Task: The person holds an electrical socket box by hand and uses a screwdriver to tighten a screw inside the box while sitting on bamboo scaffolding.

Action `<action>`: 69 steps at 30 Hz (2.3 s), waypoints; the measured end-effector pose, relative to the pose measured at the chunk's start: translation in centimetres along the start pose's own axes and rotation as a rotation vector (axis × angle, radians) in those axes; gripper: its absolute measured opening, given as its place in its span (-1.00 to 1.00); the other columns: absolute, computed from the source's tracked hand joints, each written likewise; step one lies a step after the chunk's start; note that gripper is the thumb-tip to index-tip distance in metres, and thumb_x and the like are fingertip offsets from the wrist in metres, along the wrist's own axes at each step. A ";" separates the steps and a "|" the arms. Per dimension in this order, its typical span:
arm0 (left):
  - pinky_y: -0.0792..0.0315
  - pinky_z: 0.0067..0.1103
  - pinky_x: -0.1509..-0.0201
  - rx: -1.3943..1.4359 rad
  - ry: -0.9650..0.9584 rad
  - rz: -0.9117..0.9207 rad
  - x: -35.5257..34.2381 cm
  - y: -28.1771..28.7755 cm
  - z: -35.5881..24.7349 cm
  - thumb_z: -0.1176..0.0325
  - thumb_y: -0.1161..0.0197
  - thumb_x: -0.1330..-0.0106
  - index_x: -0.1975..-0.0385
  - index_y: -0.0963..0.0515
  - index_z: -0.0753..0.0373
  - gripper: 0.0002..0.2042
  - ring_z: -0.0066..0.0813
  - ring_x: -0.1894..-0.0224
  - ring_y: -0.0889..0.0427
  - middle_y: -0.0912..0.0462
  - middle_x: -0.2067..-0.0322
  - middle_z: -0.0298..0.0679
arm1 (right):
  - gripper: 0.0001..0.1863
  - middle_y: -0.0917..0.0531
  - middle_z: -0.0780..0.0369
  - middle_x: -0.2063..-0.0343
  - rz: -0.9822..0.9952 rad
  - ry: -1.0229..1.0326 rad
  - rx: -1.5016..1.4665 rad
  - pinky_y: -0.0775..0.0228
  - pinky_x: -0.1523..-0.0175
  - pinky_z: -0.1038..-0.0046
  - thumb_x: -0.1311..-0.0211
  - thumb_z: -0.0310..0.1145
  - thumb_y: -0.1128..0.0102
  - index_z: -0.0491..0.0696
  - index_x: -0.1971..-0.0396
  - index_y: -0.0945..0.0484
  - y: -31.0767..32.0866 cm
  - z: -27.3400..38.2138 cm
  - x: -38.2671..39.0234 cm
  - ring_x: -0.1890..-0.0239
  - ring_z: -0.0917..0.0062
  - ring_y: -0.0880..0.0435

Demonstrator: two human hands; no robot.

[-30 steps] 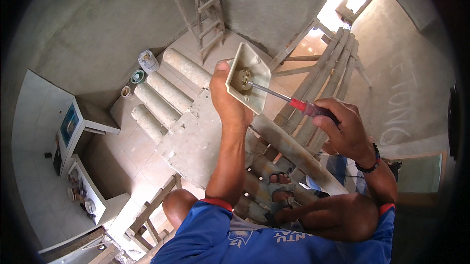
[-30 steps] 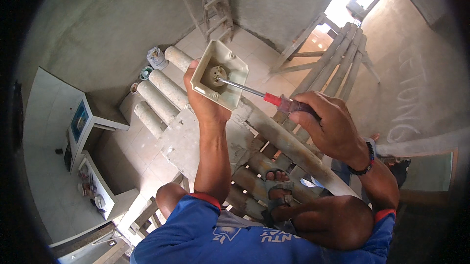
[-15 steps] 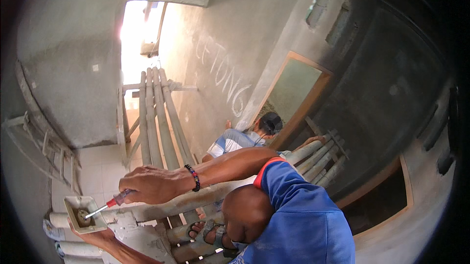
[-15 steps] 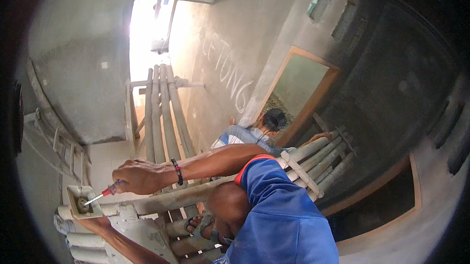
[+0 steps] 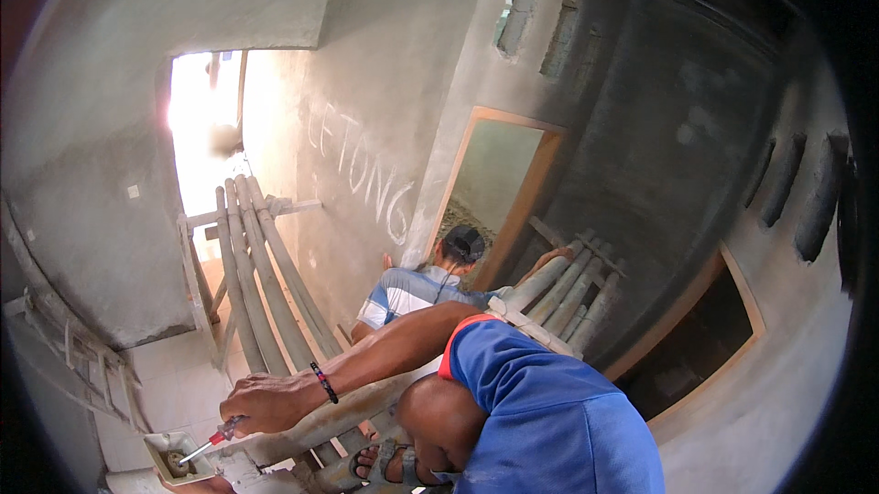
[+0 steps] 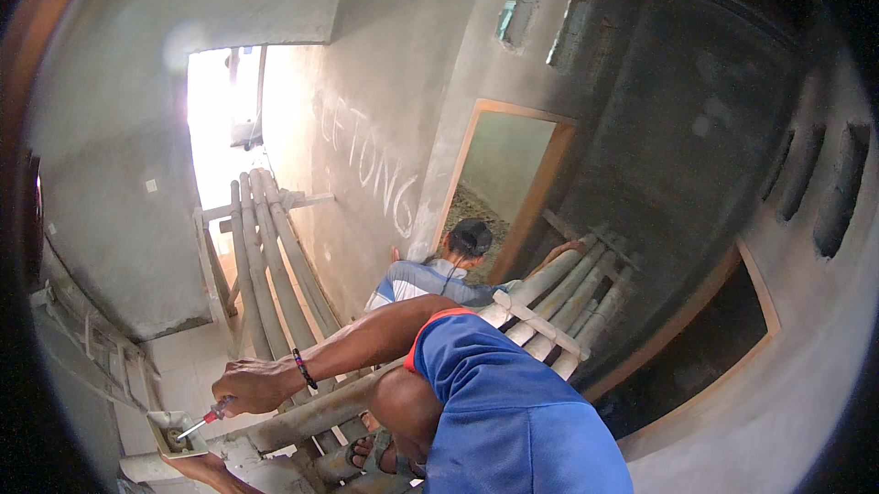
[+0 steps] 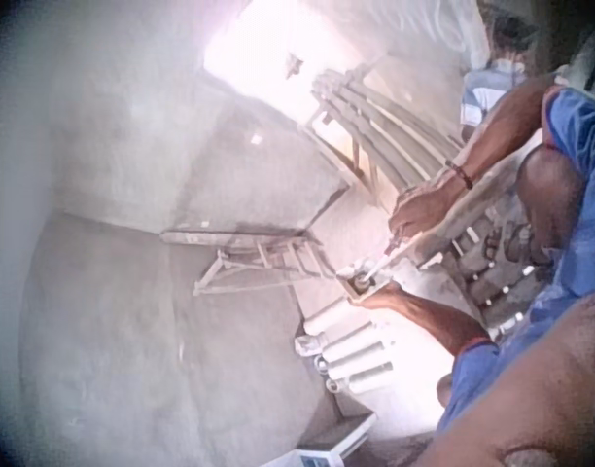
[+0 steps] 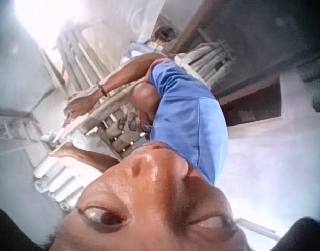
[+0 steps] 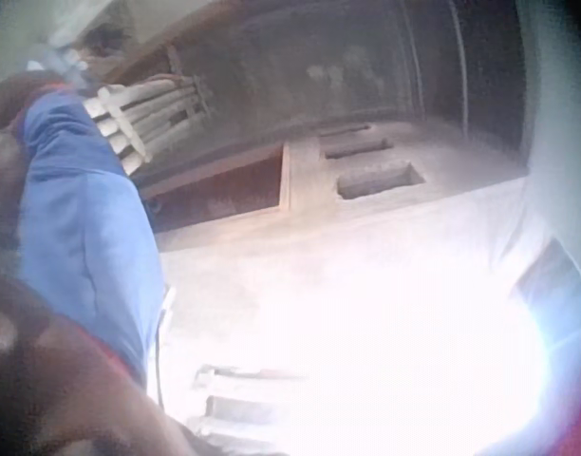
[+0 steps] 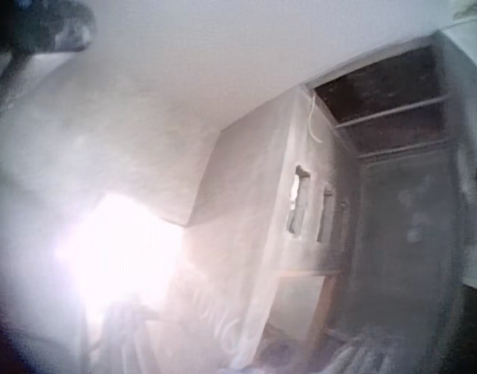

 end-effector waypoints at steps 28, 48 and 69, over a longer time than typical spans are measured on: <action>-0.22 -0.43 -0.20 -0.066 0.183 0.026 -2.9 4.3 7.2 0.00 0.08 -0.32 -0.13 -0.32 0.34 -0.45 -0.32 -0.06 -0.42 -0.42 -0.06 -0.17 | -0.59 -0.58 0.07 0.47 0.062 -0.125 0.023 -0.31 0.31 0.31 -0.06 -0.14 -0.22 -0.13 0.20 -0.46 0.1 0.0 1.4 0.37 0.30 -0.56; -0.23 -0.42 -0.18 -0.001 0.202 0.074 -1.6 2.8 5.9 -0.01 0.05 -0.33 -0.11 -0.34 0.38 -0.44 -0.31 -0.03 -0.44 -0.46 0.01 -0.14 | -0.67 -0.54 0.10 0.47 0.086 -0.089 0.002 -0.29 0.27 0.27 -0.06 -0.21 -0.22 -0.17 0.31 -0.45 0.1 -0.5 0.9 0.37 0.28 -0.53; -0.22 -0.39 -0.19 -0.114 0.207 0.035 -1.5 3.0 6.9 -0.02 0.05 -0.33 -0.14 -0.30 0.44 -0.39 -0.26 -0.05 -0.42 -0.43 -0.03 -0.09 | -0.67 -0.56 0.07 0.57 0.134 -0.066 0.011 -0.28 0.35 0.28 -0.01 -0.24 -0.22 -0.22 0.37 -0.46 0.8 -0.5 0.6 0.49 0.30 -0.52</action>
Point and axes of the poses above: each hand's wrist, its own x-axis away from the middle knuckle, its own y-axis out of the back of the hand, z = x × y, the point moved 6 cm from there along -x, towards the middle knuckle
